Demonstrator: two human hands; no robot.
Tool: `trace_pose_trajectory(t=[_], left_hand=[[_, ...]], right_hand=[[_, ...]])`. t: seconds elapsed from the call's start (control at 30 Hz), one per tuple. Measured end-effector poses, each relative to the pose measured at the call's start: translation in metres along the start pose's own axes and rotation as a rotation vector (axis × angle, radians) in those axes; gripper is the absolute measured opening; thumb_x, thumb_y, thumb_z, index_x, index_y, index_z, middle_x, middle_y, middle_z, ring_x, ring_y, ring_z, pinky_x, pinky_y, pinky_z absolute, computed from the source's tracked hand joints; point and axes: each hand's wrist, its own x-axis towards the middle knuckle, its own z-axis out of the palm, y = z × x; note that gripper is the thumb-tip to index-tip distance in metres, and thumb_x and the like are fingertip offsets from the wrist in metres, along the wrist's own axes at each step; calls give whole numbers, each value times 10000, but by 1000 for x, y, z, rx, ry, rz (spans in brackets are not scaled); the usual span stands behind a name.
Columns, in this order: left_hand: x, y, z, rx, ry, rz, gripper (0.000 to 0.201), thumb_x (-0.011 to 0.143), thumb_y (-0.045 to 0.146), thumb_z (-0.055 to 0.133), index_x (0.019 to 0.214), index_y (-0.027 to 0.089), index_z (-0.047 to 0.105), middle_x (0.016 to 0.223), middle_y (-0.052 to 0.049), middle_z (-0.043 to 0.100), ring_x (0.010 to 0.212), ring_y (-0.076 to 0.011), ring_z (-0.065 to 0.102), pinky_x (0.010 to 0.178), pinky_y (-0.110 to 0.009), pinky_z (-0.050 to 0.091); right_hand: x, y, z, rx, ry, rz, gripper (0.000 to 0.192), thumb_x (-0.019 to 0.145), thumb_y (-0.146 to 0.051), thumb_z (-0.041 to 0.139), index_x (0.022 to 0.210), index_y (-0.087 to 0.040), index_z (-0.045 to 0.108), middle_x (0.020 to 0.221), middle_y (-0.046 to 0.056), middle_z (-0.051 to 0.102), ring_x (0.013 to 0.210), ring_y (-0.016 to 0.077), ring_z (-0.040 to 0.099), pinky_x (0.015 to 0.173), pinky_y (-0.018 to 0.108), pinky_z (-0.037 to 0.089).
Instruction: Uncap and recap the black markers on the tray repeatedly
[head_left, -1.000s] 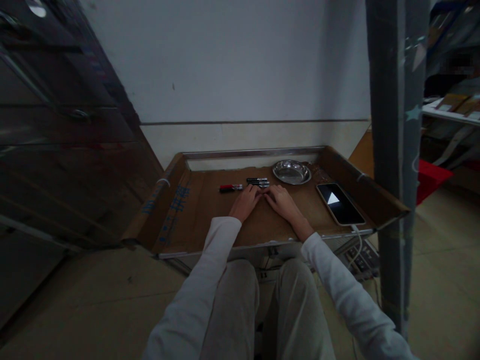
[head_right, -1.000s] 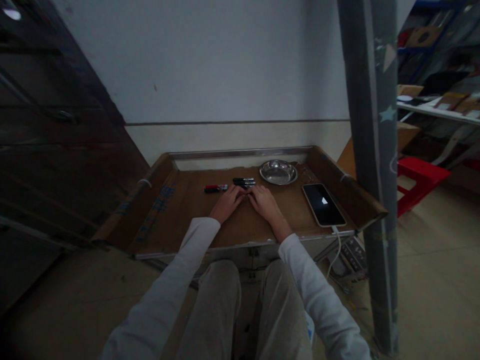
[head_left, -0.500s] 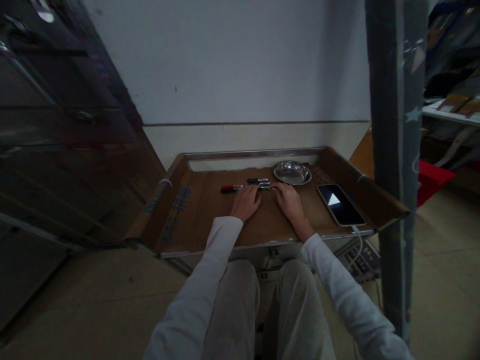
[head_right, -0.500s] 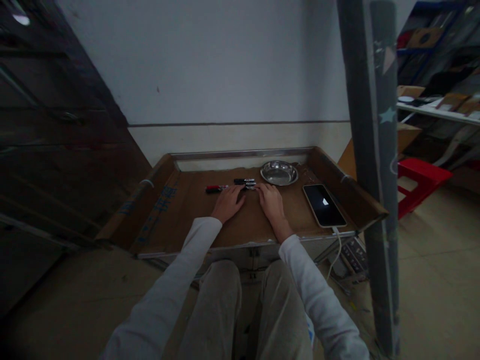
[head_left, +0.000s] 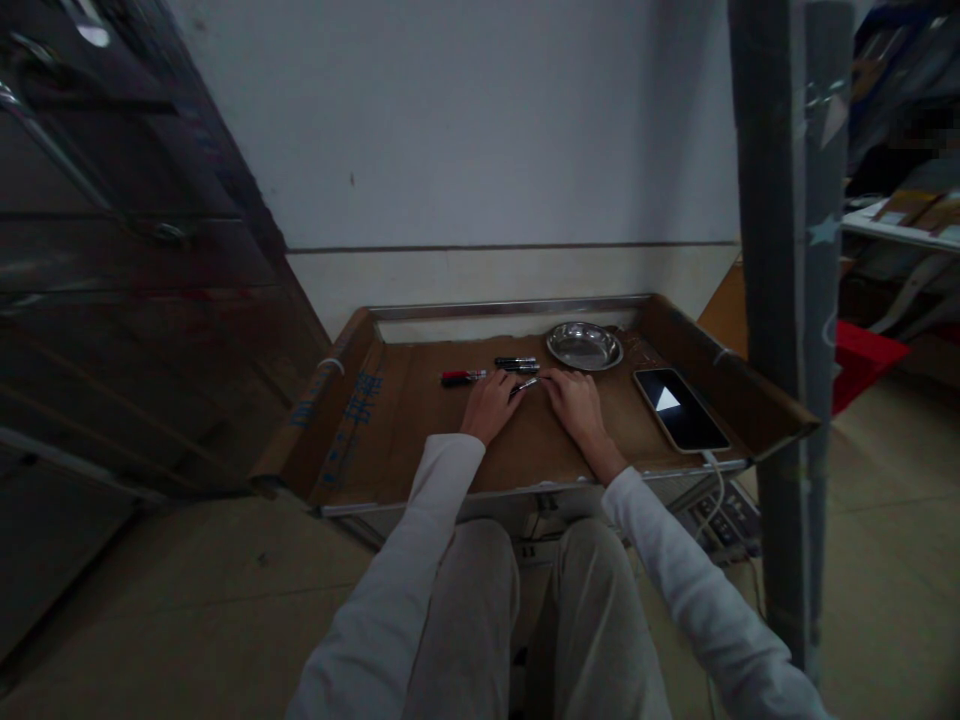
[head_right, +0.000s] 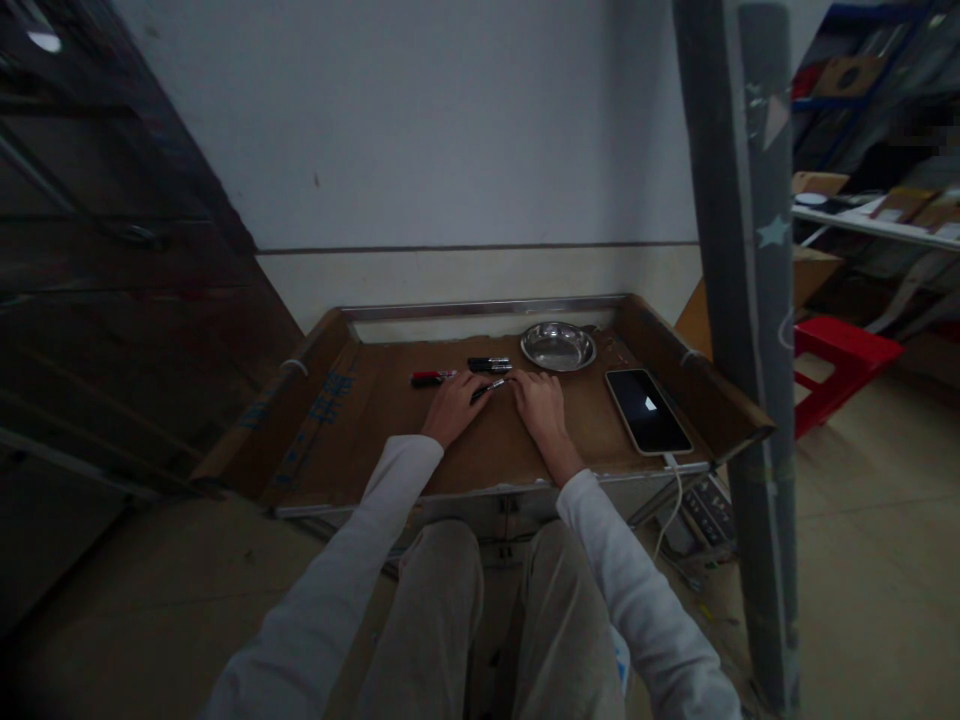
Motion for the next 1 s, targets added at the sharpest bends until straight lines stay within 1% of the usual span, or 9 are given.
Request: trace_pose_trajectory(t=[0.1,0.17,0.27,0.33,0.4,0.47,0.53,0.73,1.0], left_hand=[[-2,2,-5,-7,33,-5,199,920,278,441,1044,196,573,1043,-57,611,1003,-185,552,911,-311,398],[-3,1,-10,-14,90,-52,199,922,284,436,1037,190,569,1039,-60,621,992,-184,556,896,-309,400],[-5,-3,-16,-1,216,-195,218,932,298,412,1052,190,558,1043,-64,632,989,-190,554,888,-320,394],[-7,-5,-19,43,281,-315,211,929,296,413,1040,193,561,1029,-67,640,977,-206,549,882,-342,390],[-9,-6,-21,102,305,-414,184,916,283,433,1010,201,568,1008,-67,642,963,-228,539,866,-366,391],[-12,-6,-21,158,288,-474,156,899,261,453,981,200,572,993,-76,632,963,-247,527,843,-378,398],[-15,-5,-19,206,243,-501,143,885,232,463,965,186,571,989,-96,610,967,-257,521,831,-377,407],[-18,-2,-9,252,150,-528,160,867,165,453,996,131,543,1026,-137,541,966,-244,523,842,-356,422],[-16,-4,-2,243,172,-512,177,842,167,468,996,90,509,1032,-161,518,976,-263,507,869,-379,429]], right_hand=[[-1,-6,-1,197,-45,-162,547,891,-242,413,1415,-162,276,1319,128,527,1110,233,556,919,365,405],[-2,-9,0,321,-75,-267,724,863,-235,431,1470,-139,48,1438,137,385,1221,218,484,976,359,393],[-1,-8,3,378,-46,-306,785,844,-226,432,1471,-122,-29,1497,136,267,1320,218,371,1051,381,342],[1,-3,7,354,-18,-279,747,845,-205,417,1472,-121,20,1492,133,277,1329,224,350,1063,398,335],[4,2,10,290,-2,-229,637,852,-174,387,1450,-133,171,1444,130,359,1293,235,384,1048,422,349],[7,7,13,197,2,-189,490,852,-151,377,1342,-141,390,1360,133,449,1239,255,422,1023,444,363],[11,10,14,105,-5,-161,385,846,-137,390,1210,-144,518,1261,138,509,1172,265,455,993,442,379],[20,10,19,-38,-42,-174,355,851,-143,426,1181,-169,556,1137,129,523,1059,258,474,925,400,397],[21,13,23,-54,-76,-197,313,855,-156,433,1130,-180,580,1119,120,524,1029,250,470,894,385,392]])
